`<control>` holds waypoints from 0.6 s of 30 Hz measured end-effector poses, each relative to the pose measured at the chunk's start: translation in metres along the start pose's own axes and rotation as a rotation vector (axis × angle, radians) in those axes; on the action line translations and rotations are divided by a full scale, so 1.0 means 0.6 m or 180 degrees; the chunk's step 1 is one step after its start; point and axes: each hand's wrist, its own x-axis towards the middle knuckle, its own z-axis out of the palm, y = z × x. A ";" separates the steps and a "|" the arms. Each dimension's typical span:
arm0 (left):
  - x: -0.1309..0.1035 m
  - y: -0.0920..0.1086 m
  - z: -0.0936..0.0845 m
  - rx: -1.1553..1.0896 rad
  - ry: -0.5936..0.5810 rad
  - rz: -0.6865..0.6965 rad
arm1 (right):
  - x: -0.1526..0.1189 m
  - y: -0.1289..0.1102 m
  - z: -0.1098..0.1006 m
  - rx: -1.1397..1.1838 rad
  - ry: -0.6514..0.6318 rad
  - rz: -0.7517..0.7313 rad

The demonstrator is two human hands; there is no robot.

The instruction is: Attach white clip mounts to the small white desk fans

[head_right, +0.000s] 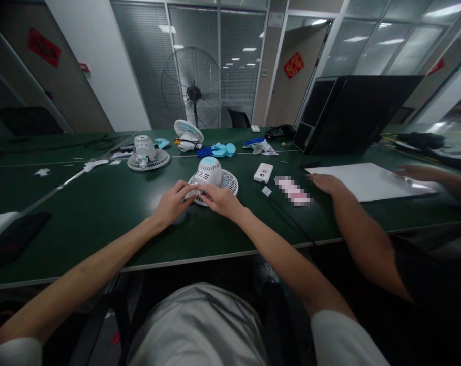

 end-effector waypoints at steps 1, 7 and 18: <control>0.000 0.000 0.000 -0.0003 0.0000 0.0000 | 0.000 0.000 0.000 0.0004 0.0021 -0.0010; -0.002 0.000 -0.001 0.0013 -0.0057 0.0036 | 0.002 -0.001 0.000 0.0020 0.0084 0.0125; -0.001 0.009 -0.003 0.0036 -0.0110 0.0048 | 0.004 -0.010 0.003 0.0039 0.0030 0.0269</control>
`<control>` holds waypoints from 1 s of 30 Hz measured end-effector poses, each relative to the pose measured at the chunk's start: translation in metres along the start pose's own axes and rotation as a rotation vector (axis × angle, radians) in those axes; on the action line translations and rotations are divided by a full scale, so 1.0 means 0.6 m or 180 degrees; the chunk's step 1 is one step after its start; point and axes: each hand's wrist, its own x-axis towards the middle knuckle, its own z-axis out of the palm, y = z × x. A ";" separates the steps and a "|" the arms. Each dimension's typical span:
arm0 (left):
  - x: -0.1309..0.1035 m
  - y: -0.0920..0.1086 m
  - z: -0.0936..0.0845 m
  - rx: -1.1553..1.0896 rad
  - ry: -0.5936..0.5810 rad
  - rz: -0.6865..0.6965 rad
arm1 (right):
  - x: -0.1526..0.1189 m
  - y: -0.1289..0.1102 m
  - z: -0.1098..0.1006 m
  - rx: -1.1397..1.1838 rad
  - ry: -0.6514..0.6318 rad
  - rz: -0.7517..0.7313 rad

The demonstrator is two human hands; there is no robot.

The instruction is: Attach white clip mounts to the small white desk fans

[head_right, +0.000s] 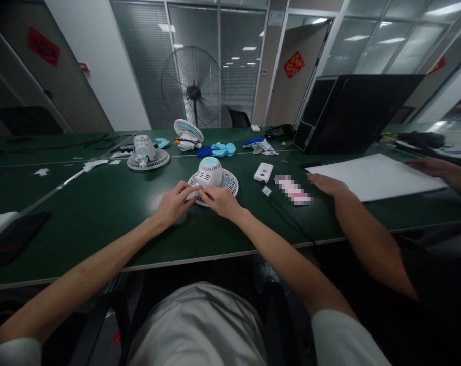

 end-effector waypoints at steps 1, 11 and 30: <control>0.000 0.000 0.000 -0.0011 0.0010 -0.0010 | 0.000 0.000 -0.001 0.0009 0.0002 0.0009; 0.000 -0.008 0.002 -0.0076 0.0038 -0.0078 | 0.000 0.002 -0.013 -0.0004 -0.0091 -0.0271; 0.001 -0.001 0.003 -0.0077 0.0026 0.0013 | 0.002 0.002 -0.004 -0.0205 -0.0030 -0.0117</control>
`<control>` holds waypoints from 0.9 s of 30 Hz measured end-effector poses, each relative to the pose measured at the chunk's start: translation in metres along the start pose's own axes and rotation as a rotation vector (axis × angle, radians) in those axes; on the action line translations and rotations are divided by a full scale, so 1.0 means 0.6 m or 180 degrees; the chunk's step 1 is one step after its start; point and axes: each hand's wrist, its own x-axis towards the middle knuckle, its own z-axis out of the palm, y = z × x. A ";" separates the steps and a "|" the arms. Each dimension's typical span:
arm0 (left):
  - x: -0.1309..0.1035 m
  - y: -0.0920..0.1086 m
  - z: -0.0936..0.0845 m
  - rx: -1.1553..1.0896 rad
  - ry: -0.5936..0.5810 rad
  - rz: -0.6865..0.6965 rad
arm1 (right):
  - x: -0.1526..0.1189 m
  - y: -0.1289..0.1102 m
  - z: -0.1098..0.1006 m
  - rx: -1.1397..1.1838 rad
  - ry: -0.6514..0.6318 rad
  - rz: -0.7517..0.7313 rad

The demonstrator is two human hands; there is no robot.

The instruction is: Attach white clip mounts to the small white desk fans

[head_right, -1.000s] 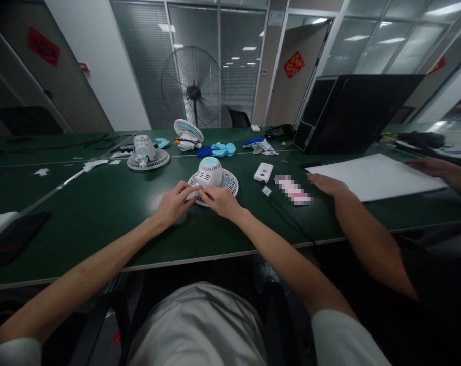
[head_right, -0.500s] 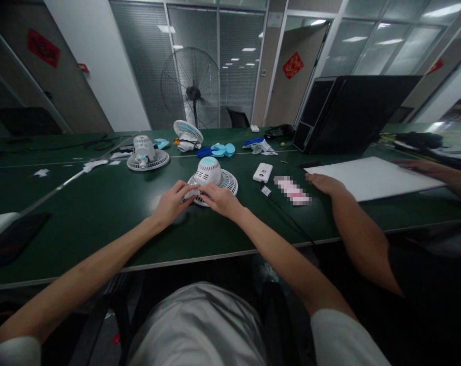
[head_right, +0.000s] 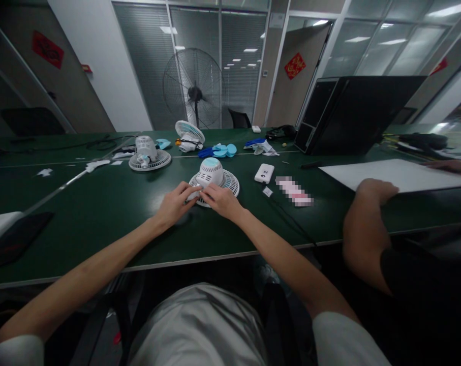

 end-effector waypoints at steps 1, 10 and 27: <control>0.000 0.000 0.000 0.0003 0.0001 0.0001 | 0.000 -0.001 0.000 -0.0001 0.0004 0.0007; 0.000 -0.006 0.000 -0.0039 0.0051 -0.0079 | -0.003 0.002 -0.009 0.0059 -0.0111 -0.0175; 0.001 -0.004 -0.003 -0.0084 0.0036 -0.0060 | -0.001 0.004 -0.009 -0.0019 -0.0061 -0.0064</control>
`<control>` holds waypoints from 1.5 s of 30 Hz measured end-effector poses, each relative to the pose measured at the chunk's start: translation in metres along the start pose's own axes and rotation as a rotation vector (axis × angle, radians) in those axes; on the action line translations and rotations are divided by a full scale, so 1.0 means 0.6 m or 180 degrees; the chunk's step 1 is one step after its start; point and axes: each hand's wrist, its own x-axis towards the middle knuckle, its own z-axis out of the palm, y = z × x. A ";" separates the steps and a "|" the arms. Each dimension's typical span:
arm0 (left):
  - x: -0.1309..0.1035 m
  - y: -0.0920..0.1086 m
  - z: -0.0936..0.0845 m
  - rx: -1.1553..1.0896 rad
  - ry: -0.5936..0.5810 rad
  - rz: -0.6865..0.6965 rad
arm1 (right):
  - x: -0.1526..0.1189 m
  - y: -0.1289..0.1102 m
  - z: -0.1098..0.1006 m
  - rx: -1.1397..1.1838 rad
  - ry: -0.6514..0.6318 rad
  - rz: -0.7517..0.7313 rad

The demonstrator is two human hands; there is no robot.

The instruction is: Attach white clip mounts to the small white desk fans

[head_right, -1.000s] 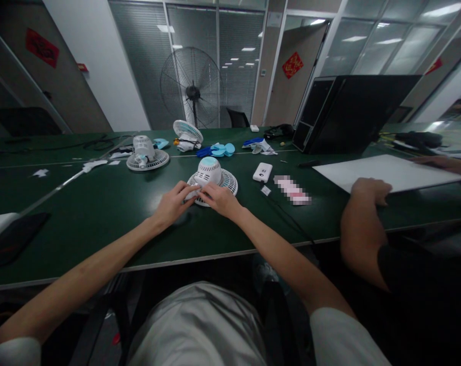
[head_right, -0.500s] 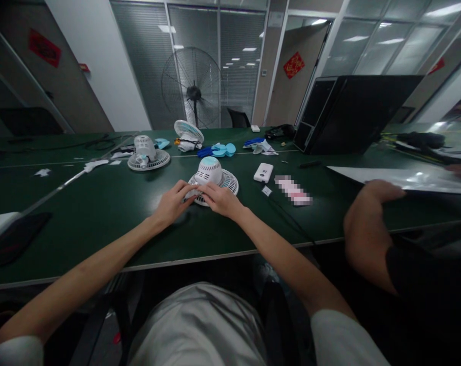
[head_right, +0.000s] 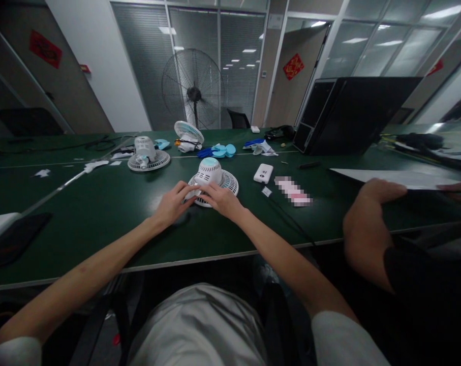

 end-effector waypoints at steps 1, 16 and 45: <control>0.000 0.001 0.000 0.0003 -0.0005 0.0012 | 0.001 -0.001 0.000 0.0010 0.0021 0.0032; 0.002 0.001 0.000 -0.0003 -0.0037 -0.0019 | -0.001 -0.004 0.002 0.0143 0.0026 0.0069; 0.008 0.016 -0.012 0.0328 -0.0348 -0.0348 | 0.001 0.000 0.020 0.0037 0.0444 0.0328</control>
